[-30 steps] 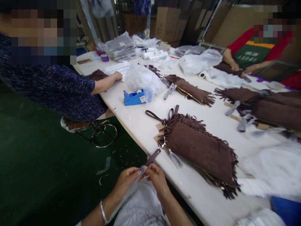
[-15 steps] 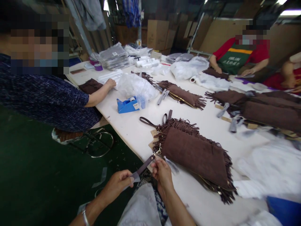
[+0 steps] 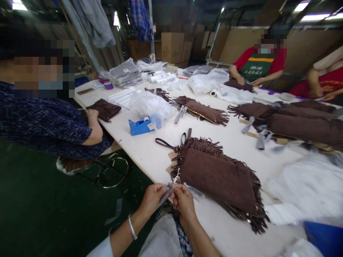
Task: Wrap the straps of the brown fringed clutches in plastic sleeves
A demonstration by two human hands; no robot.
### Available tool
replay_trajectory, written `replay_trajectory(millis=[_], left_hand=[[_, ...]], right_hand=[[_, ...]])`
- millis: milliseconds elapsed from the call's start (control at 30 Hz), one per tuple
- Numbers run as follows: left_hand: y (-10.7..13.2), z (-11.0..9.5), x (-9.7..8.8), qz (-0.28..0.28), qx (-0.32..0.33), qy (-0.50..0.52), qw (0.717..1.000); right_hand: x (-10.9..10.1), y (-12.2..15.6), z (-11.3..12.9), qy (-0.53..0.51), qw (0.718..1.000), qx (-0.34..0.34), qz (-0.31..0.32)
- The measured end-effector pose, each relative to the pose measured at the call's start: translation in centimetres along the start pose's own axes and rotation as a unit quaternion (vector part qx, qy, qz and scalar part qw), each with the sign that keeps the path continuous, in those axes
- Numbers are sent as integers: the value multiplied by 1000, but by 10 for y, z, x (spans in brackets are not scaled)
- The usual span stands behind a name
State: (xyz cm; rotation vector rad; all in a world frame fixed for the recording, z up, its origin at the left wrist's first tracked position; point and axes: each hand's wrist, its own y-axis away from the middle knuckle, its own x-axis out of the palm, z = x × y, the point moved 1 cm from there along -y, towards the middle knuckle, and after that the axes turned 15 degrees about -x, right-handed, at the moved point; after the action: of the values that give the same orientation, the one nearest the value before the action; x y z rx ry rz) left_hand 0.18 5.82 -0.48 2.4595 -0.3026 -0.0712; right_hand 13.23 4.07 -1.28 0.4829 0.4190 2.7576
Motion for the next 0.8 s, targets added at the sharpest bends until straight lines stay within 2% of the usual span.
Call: replay_trajectory(millis=[100, 233, 433, 533, 733, 800], left_hand=[[-1, -3, 5, -11, 7, -15, 1000], [3, -4, 5, -73, 21, -39, 996], [4, -5, 13, -125, 45, -42, 990], [2, -6, 19, -117, 44, -31, 992], [-3, -14, 18, -37, 17, 7, 999], [-4, -16, 17, -34, 10, 6, 999]], right_hand=[[-3, 0, 1, 40, 999, -34, 13], [-6, 4, 2, 69, 995, -64, 41], [-5, 10, -2, 13, 998, -3, 59], [-5, 8, -4, -3, 998, -10, 56], [-9, 6, -4, 29, 997, -38, 61], [-10, 9, -4, 29, 997, -32, 59]])
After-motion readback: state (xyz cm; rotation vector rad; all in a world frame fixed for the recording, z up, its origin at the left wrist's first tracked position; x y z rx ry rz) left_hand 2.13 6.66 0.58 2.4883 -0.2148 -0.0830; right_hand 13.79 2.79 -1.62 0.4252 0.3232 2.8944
